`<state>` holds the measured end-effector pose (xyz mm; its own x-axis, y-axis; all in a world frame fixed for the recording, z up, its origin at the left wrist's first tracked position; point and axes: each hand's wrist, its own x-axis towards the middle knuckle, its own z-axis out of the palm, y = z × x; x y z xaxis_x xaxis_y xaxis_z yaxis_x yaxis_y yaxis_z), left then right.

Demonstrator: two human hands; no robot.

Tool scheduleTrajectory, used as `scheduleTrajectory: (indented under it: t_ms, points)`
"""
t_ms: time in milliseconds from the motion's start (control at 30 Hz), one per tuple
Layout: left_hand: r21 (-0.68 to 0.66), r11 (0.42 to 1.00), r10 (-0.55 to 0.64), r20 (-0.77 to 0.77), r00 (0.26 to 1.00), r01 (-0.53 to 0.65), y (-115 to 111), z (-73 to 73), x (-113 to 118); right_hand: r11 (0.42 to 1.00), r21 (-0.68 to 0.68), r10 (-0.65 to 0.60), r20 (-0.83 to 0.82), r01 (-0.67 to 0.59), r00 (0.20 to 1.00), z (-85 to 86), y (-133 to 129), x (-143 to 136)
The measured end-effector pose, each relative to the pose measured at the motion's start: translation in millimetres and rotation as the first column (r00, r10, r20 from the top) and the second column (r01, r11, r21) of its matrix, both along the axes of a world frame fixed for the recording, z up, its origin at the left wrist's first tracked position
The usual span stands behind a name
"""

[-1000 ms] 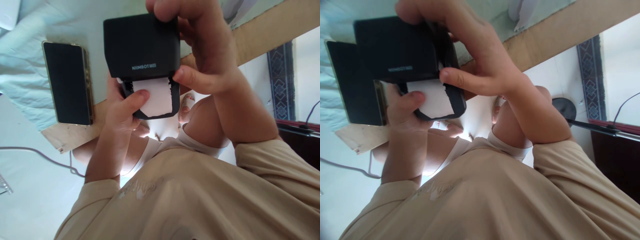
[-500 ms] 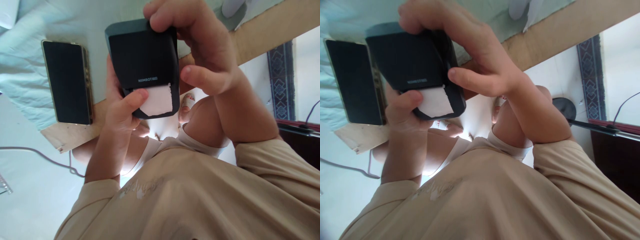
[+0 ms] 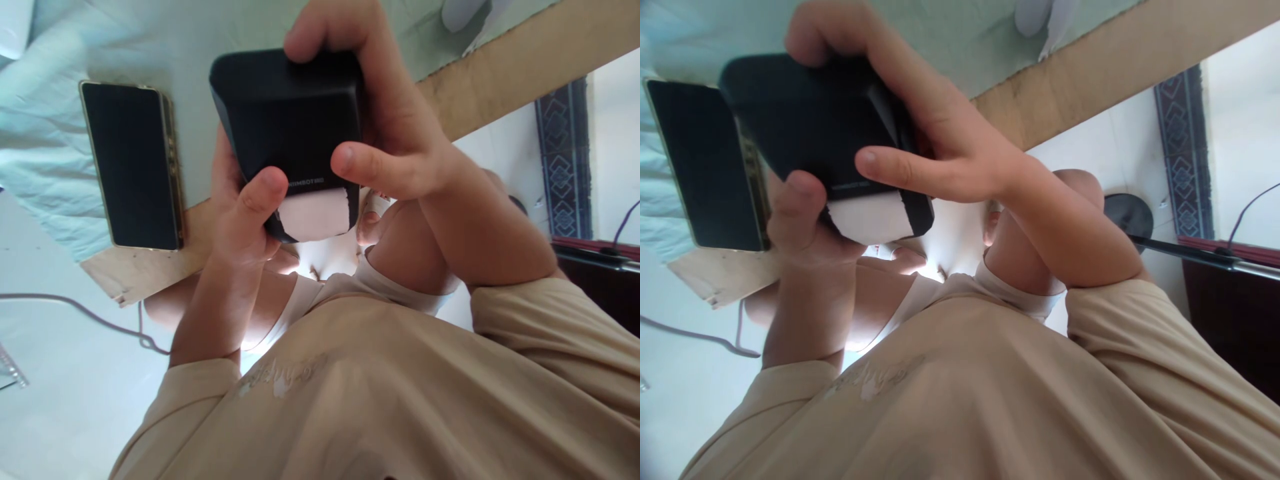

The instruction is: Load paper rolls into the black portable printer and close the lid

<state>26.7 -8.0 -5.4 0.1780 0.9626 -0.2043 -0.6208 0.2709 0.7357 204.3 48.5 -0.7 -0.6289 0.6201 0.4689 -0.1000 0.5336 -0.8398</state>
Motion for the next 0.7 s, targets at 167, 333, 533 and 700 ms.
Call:
scheduleTrajectory:
  t_ms: [167,333,533,700]
  points:
    - [0.093,0.996,-0.001,-0.073,0.997,0.007,-2,-2.1,0,1.0,0.011,-0.012,-0.006,0.012,1.0,-2.3,2,0]
    - [0.148,0.988,0.052,-0.098,0.994,-0.037,-2,-8.7,2,0.998,0.065,0.011,-0.019,-0.01,1.0,-6.9,6,0]
    - [0.174,0.984,0.047,-0.086,0.995,-0.032,-1,-10.6,1,1.0,0.01,-0.023,0.007,0.023,1.0,1.1,-2,-1]
    - [0.187,0.982,0.041,-0.089,0.995,-0.024,0,-12.4,2,0.999,0.031,-0.026,0.007,0.026,1.0,2.1,-2,-1]
